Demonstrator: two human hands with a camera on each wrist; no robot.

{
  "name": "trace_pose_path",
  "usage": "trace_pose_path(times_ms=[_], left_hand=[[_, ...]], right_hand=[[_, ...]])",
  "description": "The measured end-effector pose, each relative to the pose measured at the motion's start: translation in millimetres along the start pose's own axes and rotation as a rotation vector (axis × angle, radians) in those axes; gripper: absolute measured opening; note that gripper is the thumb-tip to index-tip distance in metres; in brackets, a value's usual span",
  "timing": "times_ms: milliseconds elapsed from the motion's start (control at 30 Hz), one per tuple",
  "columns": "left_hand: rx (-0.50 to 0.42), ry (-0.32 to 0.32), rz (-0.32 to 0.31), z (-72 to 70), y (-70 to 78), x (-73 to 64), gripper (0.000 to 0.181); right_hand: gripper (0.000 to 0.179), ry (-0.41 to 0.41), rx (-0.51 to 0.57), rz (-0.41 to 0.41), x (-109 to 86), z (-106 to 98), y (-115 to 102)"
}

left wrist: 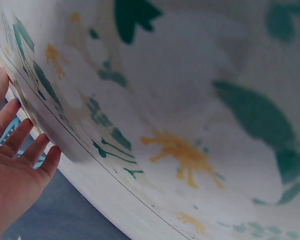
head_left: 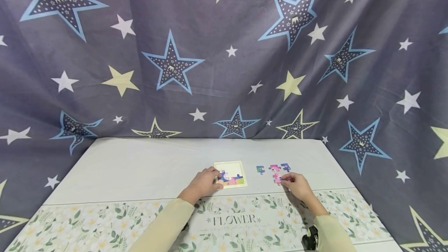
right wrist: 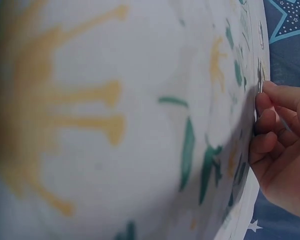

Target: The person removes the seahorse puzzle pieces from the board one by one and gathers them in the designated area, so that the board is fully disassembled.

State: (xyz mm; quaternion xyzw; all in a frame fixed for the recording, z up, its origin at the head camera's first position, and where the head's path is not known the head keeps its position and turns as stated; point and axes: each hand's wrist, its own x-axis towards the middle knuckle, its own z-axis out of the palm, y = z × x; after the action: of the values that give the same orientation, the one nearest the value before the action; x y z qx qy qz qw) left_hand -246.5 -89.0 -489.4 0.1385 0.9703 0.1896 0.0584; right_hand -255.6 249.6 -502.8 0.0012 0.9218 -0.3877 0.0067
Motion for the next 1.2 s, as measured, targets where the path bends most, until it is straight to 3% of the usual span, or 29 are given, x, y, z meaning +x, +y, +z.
trace_pose_path(times_ms=[767, 1200], left_hand=[[-0.004, -0.006, -0.011, -0.9, -0.1, 0.5, 0.045], [-0.006, 0.008, 0.021, 0.4, -1.0, -0.3, 0.043]], right_hand=[[0.016, -0.018, 0.018, 0.016, 1.0, 0.7, -1.1], [0.016, -0.029, 0.014, 0.027, 1.0, 0.2, -1.5]])
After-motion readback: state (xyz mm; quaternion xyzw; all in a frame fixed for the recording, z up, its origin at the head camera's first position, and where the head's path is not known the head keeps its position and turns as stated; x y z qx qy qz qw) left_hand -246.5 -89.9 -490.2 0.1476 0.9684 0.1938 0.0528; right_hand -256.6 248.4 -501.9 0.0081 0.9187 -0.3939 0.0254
